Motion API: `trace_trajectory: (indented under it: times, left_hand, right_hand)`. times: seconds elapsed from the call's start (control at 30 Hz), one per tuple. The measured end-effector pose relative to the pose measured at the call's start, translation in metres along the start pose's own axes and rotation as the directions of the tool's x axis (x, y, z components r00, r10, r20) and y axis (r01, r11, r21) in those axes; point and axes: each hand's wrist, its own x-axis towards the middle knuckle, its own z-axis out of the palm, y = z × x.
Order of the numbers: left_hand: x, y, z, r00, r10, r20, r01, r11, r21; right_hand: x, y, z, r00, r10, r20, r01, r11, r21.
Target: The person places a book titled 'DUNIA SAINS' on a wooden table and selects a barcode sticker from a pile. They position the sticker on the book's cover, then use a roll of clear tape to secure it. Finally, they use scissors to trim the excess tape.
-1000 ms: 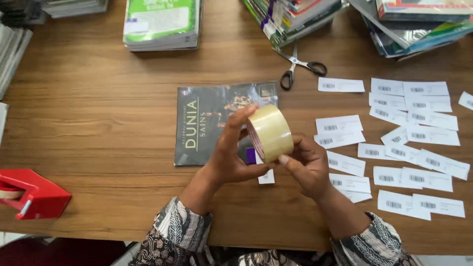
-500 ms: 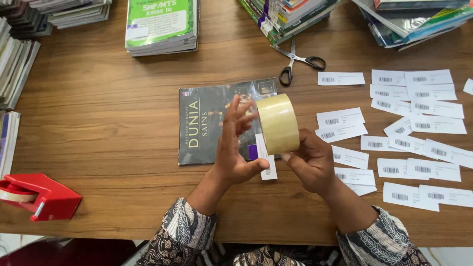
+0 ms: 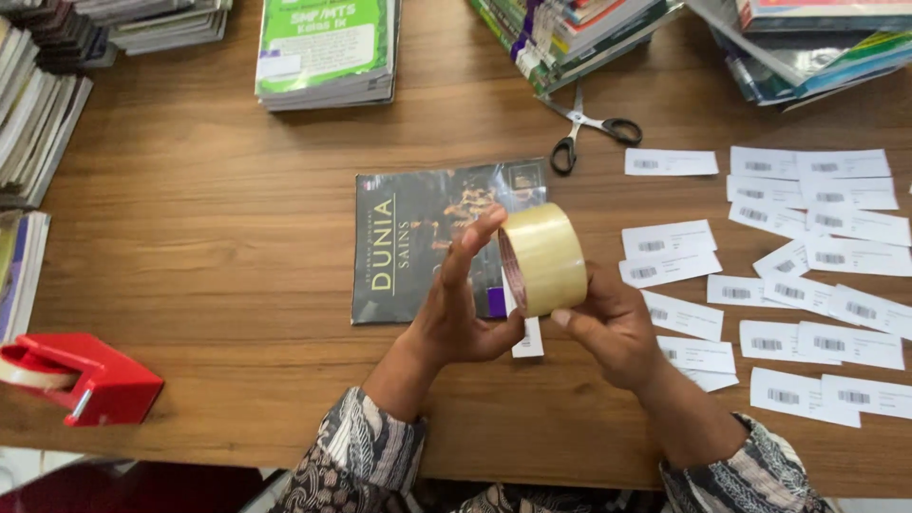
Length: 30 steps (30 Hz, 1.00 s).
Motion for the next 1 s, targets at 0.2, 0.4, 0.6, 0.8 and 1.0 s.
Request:
trace_trajectory:
  times: [0.2, 0.4, 0.6, 0.8, 1.0]
  left_hand:
    - [0.013, 0.020, -0.009, 0.983, -0.180, 0.032, 0.179, 0.983, 0.049]
    - [0.000, 0.016, -0.003, 0.955, -0.292, 0.044, 0.293, 0.956, -0.012]
    - [0.004, 0.007, 0.001, 0.993, 0.056, 0.103, -0.074, 0.982, 0.177]
    - [0.001, 0.007, 0.002, 0.998, 0.060, 0.030, -0.064, 0.984, 0.165]
    - [0.006, 0.020, 0.004, 0.988, -0.136, -0.067, 0.143, 0.982, 0.119]
  right_hand:
    - [0.001, 0.005, 0.003, 1.000, -0.016, 0.007, 0.016, 1.000, 0.015]
    - [-0.002, 0.011, 0.005, 0.999, -0.005, -0.044, 0.008, 0.997, 0.075]
    - [0.001, -0.001, 0.021, 0.996, 0.016, -0.085, -0.002, 0.987, 0.162]
    - [-0.006, 0.018, -0.005, 0.998, 0.023, -0.055, -0.015, 0.988, 0.152]
    - [-0.002, 0.001, 0.003, 0.997, 0.080, -0.007, -0.076, 0.969, 0.237]
